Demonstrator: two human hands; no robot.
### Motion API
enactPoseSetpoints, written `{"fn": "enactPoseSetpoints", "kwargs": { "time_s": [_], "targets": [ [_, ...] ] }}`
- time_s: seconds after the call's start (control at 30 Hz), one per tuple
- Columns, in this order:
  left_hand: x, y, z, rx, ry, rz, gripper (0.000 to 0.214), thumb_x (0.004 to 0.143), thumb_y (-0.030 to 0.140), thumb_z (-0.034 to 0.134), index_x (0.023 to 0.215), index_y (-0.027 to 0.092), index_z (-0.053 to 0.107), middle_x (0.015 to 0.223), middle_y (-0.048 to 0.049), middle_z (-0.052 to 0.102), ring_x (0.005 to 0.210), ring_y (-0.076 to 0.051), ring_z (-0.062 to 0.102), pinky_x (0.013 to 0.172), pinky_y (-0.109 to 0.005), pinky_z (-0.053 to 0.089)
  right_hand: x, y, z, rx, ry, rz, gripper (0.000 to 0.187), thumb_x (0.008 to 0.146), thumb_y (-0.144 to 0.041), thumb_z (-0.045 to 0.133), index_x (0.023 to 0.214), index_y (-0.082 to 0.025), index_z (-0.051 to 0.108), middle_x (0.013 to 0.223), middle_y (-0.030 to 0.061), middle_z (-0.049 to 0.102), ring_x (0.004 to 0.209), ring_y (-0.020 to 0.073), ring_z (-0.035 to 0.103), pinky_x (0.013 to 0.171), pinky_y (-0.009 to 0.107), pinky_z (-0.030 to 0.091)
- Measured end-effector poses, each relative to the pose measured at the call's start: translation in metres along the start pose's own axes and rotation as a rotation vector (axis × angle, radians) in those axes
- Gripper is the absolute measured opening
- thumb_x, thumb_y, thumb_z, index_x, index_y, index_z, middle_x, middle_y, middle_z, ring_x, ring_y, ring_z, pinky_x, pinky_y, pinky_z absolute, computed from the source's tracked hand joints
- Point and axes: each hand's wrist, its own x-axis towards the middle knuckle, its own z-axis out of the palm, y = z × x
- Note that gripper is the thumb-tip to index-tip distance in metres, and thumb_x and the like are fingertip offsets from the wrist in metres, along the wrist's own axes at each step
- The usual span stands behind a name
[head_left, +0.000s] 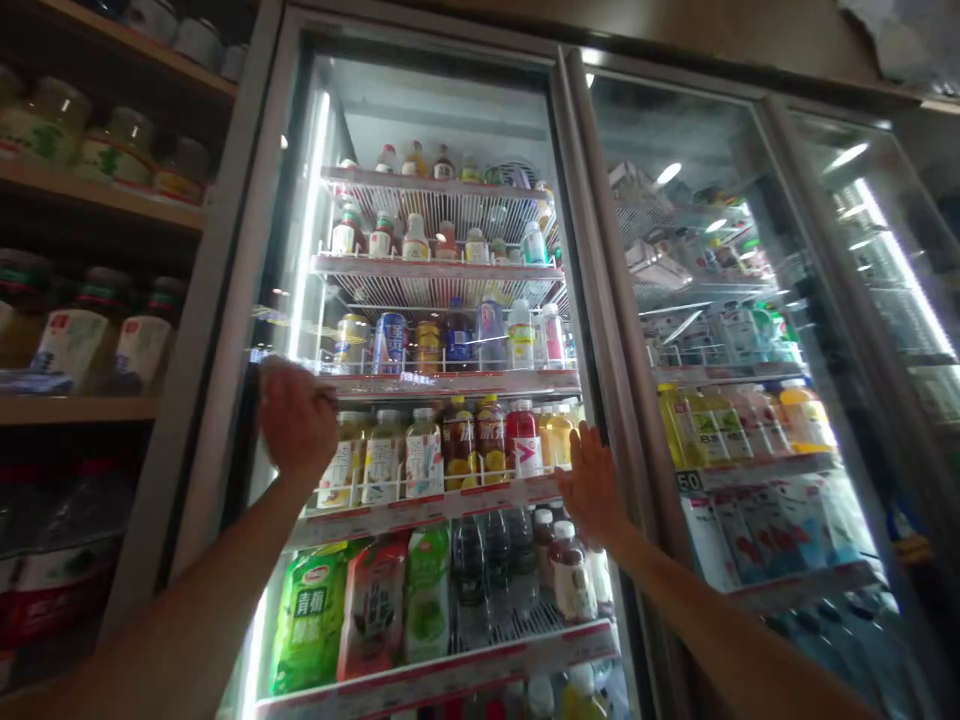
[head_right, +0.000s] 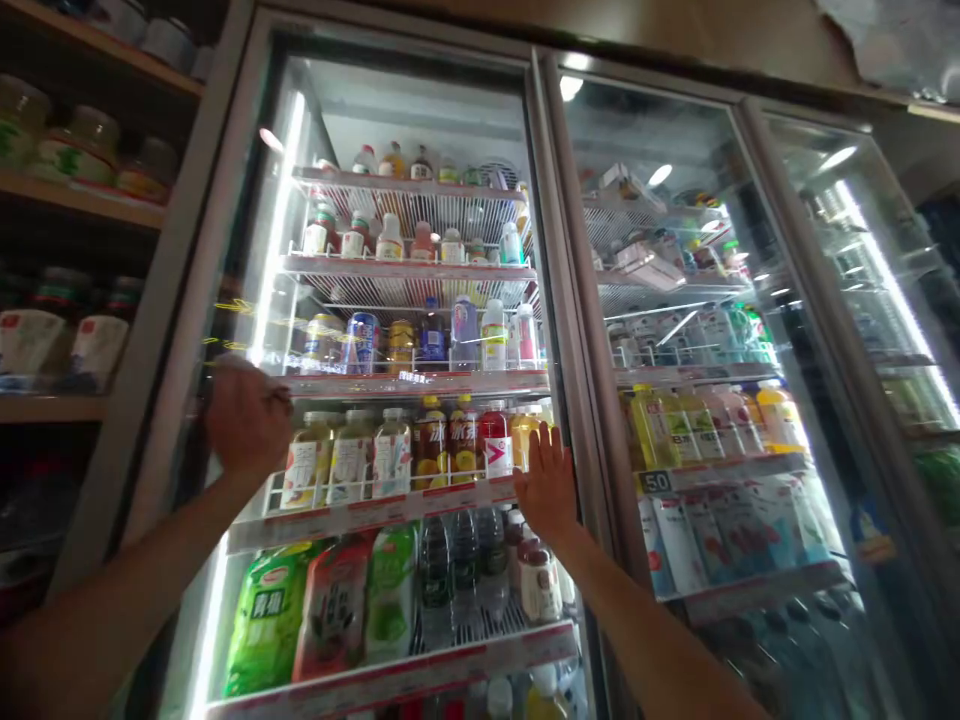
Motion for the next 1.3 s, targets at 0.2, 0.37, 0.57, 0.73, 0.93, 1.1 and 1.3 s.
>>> {"fn": "enactPoseSetpoints", "kwargs": {
  "time_s": [0.2,0.37,0.57,0.73,0.93,1.1,1.3],
  "targets": [
    [-0.029,0.061,0.029,0.001,-0.141,0.177,0.051,0.086,0.02,0.037,0.136,0.015,0.032,0.146,-0.0117,0.029,0.136,-0.025,0.022,0.107,-0.044,0.031,-0.001,0.0,0.0,0.007,-0.011,0.015,0.066,0.092,-0.035,0.031,0.146,-0.015,-0.002,0.15,0.0147,0.018,0.138,0.0298,0.016,0.104,0.051,0.028],
    [-0.036,0.08,0.037,-0.012,-0.388,0.608,0.053,0.086,0.018,0.036,0.138,0.024,0.028,0.145,-0.0053,0.033,0.134,-0.019,0.029,0.107,-0.04,0.03,-0.002,0.008,-0.003,-0.004,-0.031,-0.039,0.065,0.092,-0.036,0.032,0.146,-0.016,0.001,0.15,0.0125,0.019,0.137,0.029,0.017,0.104,0.048,0.029],
    [-0.009,0.024,0.015,0.106,-0.087,0.017,0.054,0.084,0.023,0.039,0.136,0.011,0.032,0.147,-0.0168,0.024,0.137,-0.03,0.019,0.105,-0.051,0.027,0.0,-0.005,0.001,0.015,-0.023,0.061,0.068,0.091,-0.031,0.032,0.145,-0.014,-0.005,0.151,0.0151,0.012,0.138,0.0306,0.012,0.105,0.053,0.025],
    [-0.049,0.116,0.051,-0.07,-0.394,0.662,0.051,0.087,0.021,0.036,0.137,0.022,0.032,0.146,-0.0042,0.031,0.136,-0.017,0.024,0.108,-0.035,0.027,-0.001,0.005,-0.003,0.055,-0.036,-0.01,0.065,0.091,-0.037,0.034,0.146,-0.016,0.007,0.15,0.0135,0.017,0.138,0.029,0.014,0.105,0.051,0.027],
    [-0.019,0.06,0.035,0.068,-0.14,0.239,0.046,0.084,0.019,0.037,0.13,0.018,0.042,0.143,-0.0115,0.036,0.135,-0.024,0.026,0.104,-0.045,0.029,-0.001,-0.002,0.002,0.045,-0.027,0.04,0.064,0.091,-0.032,0.034,0.145,-0.012,0.007,0.149,0.0154,0.021,0.139,0.0282,0.01,0.106,0.052,0.025],
    [-0.018,0.084,0.049,0.019,-0.207,0.42,0.042,0.086,0.022,0.036,0.127,0.02,0.047,0.144,-0.0068,0.034,0.137,-0.02,0.023,0.105,-0.04,0.029,-0.001,-0.002,0.001,0.032,-0.013,0.044,0.065,0.091,-0.034,0.034,0.146,-0.014,0.003,0.15,0.0142,0.018,0.139,0.0284,0.012,0.105,0.052,0.027],
    [-0.015,0.06,0.039,0.079,-0.201,0.392,0.043,0.086,0.022,0.038,0.129,0.021,0.044,0.144,-0.0084,0.035,0.135,-0.021,0.026,0.104,-0.043,0.029,-0.002,0.005,-0.002,0.017,-0.019,-0.029,0.066,0.091,-0.031,0.032,0.146,-0.016,-0.002,0.149,0.0132,0.021,0.138,0.0282,0.015,0.103,0.05,0.03]
  ]
}}
